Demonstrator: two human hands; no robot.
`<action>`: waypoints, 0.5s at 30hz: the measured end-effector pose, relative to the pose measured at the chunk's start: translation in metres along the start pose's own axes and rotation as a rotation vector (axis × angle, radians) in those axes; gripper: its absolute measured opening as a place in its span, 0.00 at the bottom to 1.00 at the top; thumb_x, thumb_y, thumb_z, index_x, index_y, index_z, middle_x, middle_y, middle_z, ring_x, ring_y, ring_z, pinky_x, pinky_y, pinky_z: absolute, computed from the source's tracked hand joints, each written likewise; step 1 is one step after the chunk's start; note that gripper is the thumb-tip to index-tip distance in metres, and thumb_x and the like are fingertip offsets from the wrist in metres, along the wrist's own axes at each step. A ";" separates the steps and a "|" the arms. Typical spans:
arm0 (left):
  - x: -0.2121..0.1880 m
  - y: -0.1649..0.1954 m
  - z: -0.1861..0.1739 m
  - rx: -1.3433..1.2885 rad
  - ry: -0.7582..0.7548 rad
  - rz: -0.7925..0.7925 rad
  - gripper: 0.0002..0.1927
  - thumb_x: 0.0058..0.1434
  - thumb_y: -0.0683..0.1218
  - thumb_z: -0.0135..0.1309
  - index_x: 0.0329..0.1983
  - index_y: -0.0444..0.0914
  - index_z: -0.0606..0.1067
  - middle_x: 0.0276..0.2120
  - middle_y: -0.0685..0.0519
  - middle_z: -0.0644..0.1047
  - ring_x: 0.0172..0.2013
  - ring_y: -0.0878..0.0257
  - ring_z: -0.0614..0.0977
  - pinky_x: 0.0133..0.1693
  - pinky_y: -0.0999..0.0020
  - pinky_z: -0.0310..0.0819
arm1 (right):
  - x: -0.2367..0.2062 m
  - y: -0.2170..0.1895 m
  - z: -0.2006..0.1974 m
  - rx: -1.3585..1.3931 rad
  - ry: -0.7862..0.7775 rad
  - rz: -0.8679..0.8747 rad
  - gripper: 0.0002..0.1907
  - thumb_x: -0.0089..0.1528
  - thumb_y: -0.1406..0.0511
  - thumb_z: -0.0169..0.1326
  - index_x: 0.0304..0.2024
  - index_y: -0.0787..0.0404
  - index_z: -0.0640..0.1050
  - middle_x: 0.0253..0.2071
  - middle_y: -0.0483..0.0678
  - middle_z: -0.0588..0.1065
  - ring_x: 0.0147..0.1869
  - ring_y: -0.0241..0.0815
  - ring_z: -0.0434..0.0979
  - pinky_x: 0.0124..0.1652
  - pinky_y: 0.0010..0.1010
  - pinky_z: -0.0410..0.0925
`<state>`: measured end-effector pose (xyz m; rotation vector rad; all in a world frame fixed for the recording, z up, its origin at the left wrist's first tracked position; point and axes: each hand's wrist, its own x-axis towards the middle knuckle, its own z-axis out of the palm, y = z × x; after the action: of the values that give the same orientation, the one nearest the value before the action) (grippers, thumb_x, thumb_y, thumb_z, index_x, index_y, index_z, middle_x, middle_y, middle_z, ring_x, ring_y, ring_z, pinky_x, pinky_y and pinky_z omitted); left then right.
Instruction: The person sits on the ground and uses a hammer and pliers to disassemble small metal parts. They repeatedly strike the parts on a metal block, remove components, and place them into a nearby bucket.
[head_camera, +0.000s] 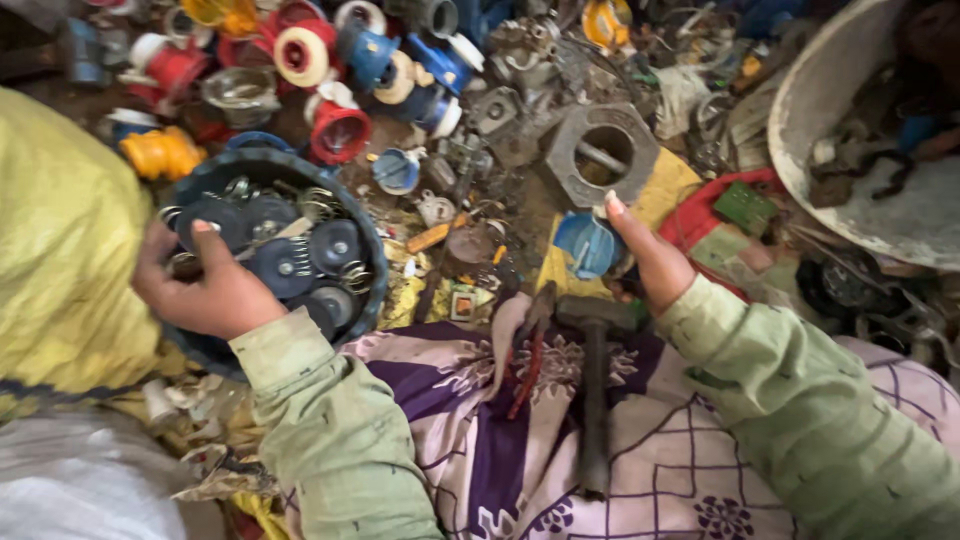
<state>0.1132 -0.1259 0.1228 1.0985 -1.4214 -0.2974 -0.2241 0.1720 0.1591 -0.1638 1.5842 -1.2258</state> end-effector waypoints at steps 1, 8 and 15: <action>-0.005 0.005 0.001 -0.011 -0.029 -0.010 0.14 0.67 0.34 0.63 0.55 0.30 0.77 0.49 0.47 0.80 0.49 0.57 0.81 0.53 0.63 0.78 | 0.001 -0.001 0.000 0.024 0.004 0.018 0.29 0.65 0.38 0.42 0.34 0.53 0.75 0.21 0.44 0.71 0.17 0.38 0.64 0.17 0.30 0.54; -0.112 0.084 0.072 -0.117 -0.879 0.084 0.12 0.64 0.50 0.65 0.42 0.37 0.80 0.38 0.47 0.82 0.38 0.54 0.83 0.42 0.62 0.77 | 0.005 -0.008 0.000 0.172 0.034 -0.026 0.28 0.65 0.38 0.42 0.37 0.52 0.75 0.22 0.44 0.71 0.18 0.38 0.66 0.17 0.31 0.57; -0.225 0.075 0.115 0.396 -1.472 0.320 0.08 0.59 0.42 0.52 0.33 0.39 0.82 0.41 0.45 0.81 0.41 0.42 0.83 0.42 0.47 0.78 | 0.006 -0.016 -0.005 -0.017 0.117 -0.027 0.37 0.63 0.33 0.43 0.33 0.58 0.78 0.22 0.47 0.70 0.18 0.37 0.66 0.19 0.29 0.59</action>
<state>-0.0661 0.0312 0.0117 0.8835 -3.0221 -0.6752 -0.2375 0.1638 0.1666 -0.1264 1.6988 -1.2626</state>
